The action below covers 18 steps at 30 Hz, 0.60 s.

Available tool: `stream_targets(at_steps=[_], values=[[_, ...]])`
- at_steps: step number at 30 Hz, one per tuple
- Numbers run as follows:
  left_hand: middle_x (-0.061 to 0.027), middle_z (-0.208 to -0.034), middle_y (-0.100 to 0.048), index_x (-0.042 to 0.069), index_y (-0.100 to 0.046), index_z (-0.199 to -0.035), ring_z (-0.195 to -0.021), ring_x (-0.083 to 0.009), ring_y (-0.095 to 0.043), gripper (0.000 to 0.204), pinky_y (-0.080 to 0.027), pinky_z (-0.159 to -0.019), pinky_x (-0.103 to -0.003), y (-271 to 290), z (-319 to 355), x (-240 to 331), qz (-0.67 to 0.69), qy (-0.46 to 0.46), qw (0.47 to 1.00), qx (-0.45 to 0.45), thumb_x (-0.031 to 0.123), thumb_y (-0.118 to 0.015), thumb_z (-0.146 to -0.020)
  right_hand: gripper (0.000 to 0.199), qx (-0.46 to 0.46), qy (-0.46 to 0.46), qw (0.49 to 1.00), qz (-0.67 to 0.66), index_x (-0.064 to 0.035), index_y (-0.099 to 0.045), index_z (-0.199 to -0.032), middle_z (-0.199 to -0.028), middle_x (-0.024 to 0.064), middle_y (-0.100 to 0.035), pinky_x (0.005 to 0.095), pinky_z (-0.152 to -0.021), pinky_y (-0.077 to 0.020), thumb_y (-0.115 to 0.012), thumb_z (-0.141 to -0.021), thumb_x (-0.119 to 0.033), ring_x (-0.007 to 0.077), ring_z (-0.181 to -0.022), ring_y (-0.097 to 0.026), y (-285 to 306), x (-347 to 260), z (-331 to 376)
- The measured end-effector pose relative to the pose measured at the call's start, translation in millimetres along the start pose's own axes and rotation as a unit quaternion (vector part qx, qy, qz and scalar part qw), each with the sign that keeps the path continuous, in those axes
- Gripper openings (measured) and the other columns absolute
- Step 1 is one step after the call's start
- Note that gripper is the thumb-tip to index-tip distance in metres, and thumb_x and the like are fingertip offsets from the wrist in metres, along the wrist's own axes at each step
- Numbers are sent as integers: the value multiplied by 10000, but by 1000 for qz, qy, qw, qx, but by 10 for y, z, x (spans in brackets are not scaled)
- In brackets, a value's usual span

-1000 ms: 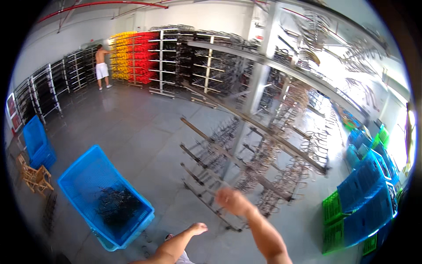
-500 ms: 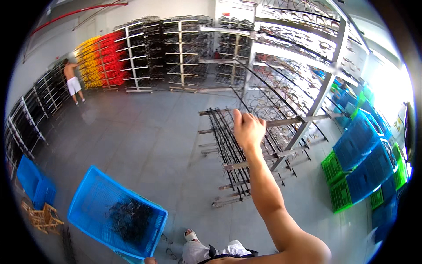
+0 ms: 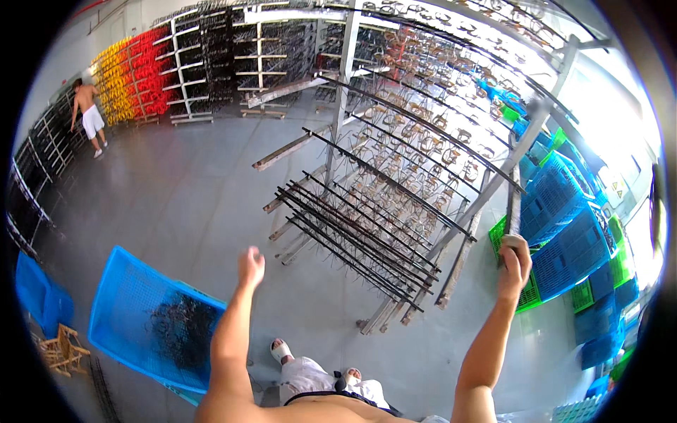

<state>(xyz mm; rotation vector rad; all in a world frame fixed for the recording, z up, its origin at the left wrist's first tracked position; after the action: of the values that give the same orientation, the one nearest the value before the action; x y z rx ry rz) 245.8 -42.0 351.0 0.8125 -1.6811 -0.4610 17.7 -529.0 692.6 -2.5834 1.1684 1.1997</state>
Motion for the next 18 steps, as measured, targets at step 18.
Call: stream_targets(at_steps=[18], values=[[-177, -894, -654, 54, -646, -873, -880, -324, -622, 187, -484, -764, -420, -736, 1242, 166, 84, 294, 951, -51, 195, -558, -789, 295, 78, 355, 906, 215, -2, -544, -754, -733, 102, -539, 370, -635, -443, -537, -857, -278, 257, -706, -552, 954, 763, -448]])
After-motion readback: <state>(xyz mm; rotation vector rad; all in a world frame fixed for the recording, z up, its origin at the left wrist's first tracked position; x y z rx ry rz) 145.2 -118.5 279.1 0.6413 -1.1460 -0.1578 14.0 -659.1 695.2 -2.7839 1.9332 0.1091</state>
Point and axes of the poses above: each hand's wrist, its own z-axis away from the middle knuckle, its own y-axis out of the back of the hand, x = y × z, the point moved 2 cm from there along -z, towards the middle knuckle
